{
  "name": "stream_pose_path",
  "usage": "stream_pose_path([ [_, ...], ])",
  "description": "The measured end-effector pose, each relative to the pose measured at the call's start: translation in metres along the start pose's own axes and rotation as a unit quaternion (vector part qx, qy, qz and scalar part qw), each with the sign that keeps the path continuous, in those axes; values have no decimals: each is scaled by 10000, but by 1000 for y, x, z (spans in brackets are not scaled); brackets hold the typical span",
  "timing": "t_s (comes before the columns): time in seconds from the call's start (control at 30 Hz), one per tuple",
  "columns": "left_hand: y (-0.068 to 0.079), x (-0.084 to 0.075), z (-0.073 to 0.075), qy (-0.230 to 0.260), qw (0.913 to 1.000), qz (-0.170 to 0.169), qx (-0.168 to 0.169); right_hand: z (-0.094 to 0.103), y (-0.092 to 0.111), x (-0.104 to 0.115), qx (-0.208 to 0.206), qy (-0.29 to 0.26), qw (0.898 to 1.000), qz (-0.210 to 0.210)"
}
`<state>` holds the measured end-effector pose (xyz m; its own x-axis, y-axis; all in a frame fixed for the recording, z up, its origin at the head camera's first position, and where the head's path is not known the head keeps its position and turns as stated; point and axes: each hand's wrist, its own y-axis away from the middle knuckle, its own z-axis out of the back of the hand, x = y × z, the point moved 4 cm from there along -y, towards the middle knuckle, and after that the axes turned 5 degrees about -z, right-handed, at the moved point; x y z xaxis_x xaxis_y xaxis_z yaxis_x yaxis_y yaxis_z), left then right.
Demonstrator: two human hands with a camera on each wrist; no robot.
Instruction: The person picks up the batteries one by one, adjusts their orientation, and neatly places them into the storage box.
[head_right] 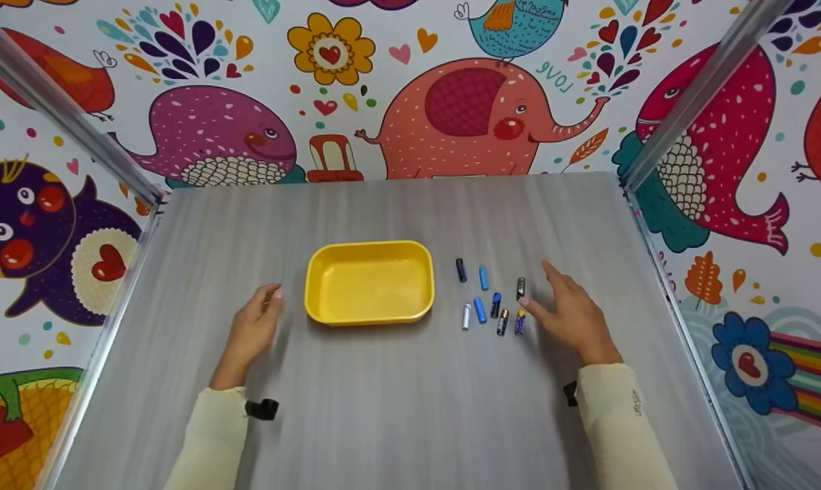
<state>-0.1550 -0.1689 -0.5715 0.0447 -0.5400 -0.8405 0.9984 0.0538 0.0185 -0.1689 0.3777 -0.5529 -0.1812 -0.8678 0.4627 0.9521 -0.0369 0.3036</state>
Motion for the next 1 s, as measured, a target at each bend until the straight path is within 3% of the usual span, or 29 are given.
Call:
stream_pose_path([
  [0.27,-9,-3,-26,-886,9926,465,687,-12,-26,-11,167,-429,9986,256],
  [0.43,-11,0,-37,-1243,9862,532,956,-21,-39,-13,194,-604,9976,282],
  [0.67,-9,1,-42,-1420,9820,530,1129,-30,-55,-19,318,-721,9968,116],
  [1.0,-5,6,-46,-1143,9834,754,1187,-36,-63,-30,571,-901,9943,-7],
])
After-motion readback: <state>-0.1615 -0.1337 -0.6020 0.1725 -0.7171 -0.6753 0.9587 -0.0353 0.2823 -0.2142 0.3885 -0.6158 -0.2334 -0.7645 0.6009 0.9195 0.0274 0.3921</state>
